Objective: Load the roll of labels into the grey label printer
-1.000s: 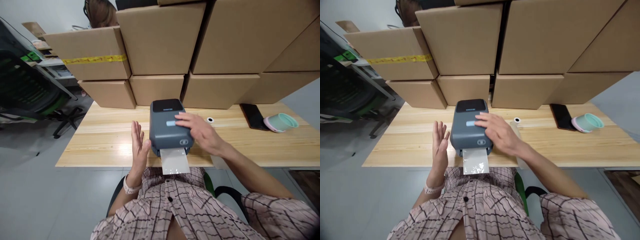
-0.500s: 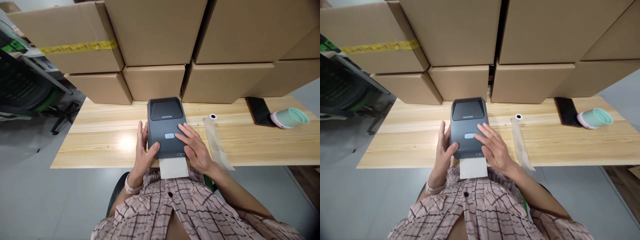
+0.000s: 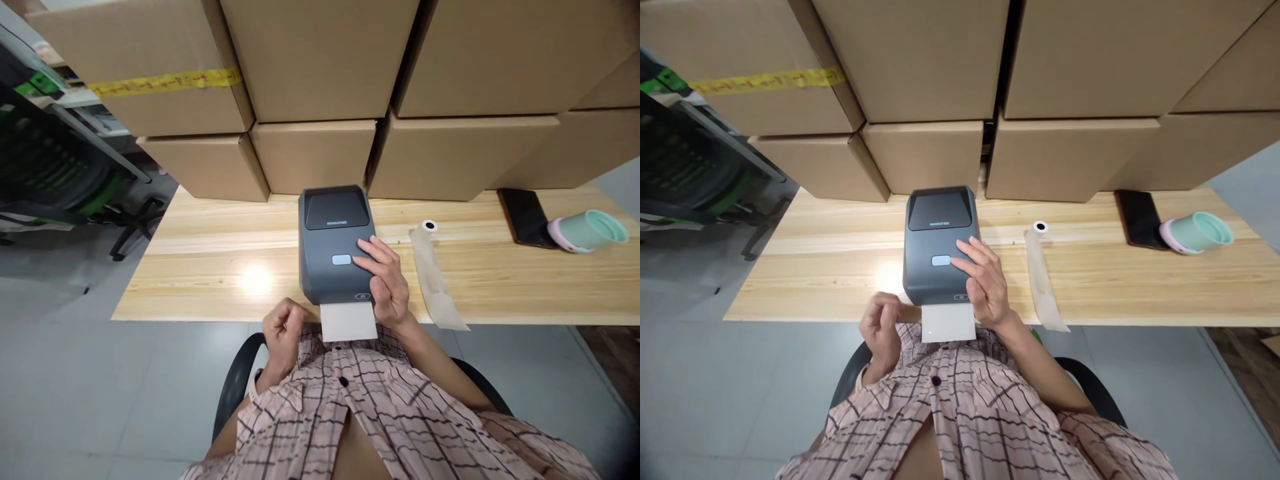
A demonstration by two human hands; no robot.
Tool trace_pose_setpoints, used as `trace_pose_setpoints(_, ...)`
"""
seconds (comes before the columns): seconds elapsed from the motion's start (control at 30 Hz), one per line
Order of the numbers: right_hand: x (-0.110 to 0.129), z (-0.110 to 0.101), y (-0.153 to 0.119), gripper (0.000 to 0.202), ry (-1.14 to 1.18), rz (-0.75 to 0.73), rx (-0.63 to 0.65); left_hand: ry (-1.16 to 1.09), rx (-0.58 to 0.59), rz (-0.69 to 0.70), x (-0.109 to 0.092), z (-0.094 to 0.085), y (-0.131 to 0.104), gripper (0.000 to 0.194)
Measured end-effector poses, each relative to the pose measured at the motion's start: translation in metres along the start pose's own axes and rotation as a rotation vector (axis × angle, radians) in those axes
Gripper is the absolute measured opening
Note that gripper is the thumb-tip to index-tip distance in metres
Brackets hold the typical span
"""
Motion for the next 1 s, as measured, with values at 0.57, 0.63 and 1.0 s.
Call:
trace_pose_setpoints(0.57, 0.025, 0.009, 0.027, 0.037, -0.223, -0.126, 0.282, -0.013, 0.721, -0.347, -0.001, 0.034, -0.024, 0.060)
trace_pose_setpoints(0.63, 0.027, 0.014, 0.034, 0.026, -0.264, -0.131, 0.340, -0.006, 0.424, -0.204, -0.004, 0.019, -0.001, 0.054)
trace_pose_setpoints(1.0, -0.022, -0.002, -0.033, 0.067, 0.089, 0.396, 0.107, 0.039, 0.344, 0.004, 0.005, 0.041, -0.012, 0.067)
Point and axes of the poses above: each hand's wrist, its own y-axis towards the middle knuckle, its own z-axis out of the palm, x = y × z, the point moved 9 cm from there along y, towards the middle knuckle, and after that the axes turned 14 degrees about -x, right-handed, at the moved point
